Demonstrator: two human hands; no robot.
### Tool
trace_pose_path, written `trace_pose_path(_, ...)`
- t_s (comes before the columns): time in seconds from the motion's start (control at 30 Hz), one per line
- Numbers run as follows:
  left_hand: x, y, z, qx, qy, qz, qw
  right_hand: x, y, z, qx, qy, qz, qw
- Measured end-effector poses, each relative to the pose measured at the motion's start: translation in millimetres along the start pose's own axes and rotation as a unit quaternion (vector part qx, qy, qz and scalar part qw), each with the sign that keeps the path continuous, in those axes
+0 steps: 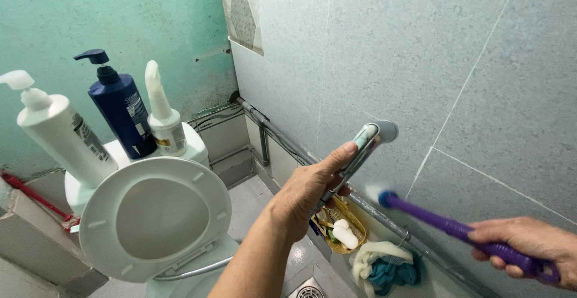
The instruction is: The person uses a handheld shower head to spray water on a bathroom wall while scrubbing the same area with a long-handled purple brush. The person repeatedly scrubs and rinses the wall surface near the toilet.
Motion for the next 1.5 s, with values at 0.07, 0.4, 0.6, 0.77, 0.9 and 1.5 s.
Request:
trace_pose_path(0.07, -0.7, -1.6, -0.9, 0.007, -0.004, 0.010, 1.000, 8.2, 4.6, -0.3, 0.018, -0.003, 0.018, 1.000)
trace_pose_path(0.4, -6.8, -17.0, 12.3, 0.064, 0.064, 0.036, 0.995, 23.0, 4.5, -48.6, -0.038, -0.105, 0.016, 0.994)
trace_pose_path(0.6, -2.3, -41.3, 17.1, 0.132, 0.090, 0.065, 0.985, 35.0, -0.5, -76.4, -0.040, -0.163, -0.038, 0.985)
trace_pose_path(0.77, -1.5, -52.0, 25.2, 0.158, 0.103, 0.092, 0.978, 67.2, -35.3, -129.7, -0.080, -0.338, -0.006, 0.938)
trace_pose_path(0.9, 2.7, -60.8, 27.4, 0.167, 0.110, 0.104, 0.974, 38.9, 1.0, -71.9, -0.078, -0.159, -0.026, 0.984)
trace_pose_path(1.5, 10.6, -51.7, 18.6, 0.143, 0.075, 0.080, 0.984, 36.0, -8.0, -80.0, 0.016, -0.129, 0.013, 0.991)
Point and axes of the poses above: each hand's wrist, its own x-axis away from the middle knuckle, its own y-axis out of the palm, z = x × y, the point moved 8 cm from there along -x, towards the middle knuckle, and after that the axes turned 1 degree about -z, right-handed, at the moved point
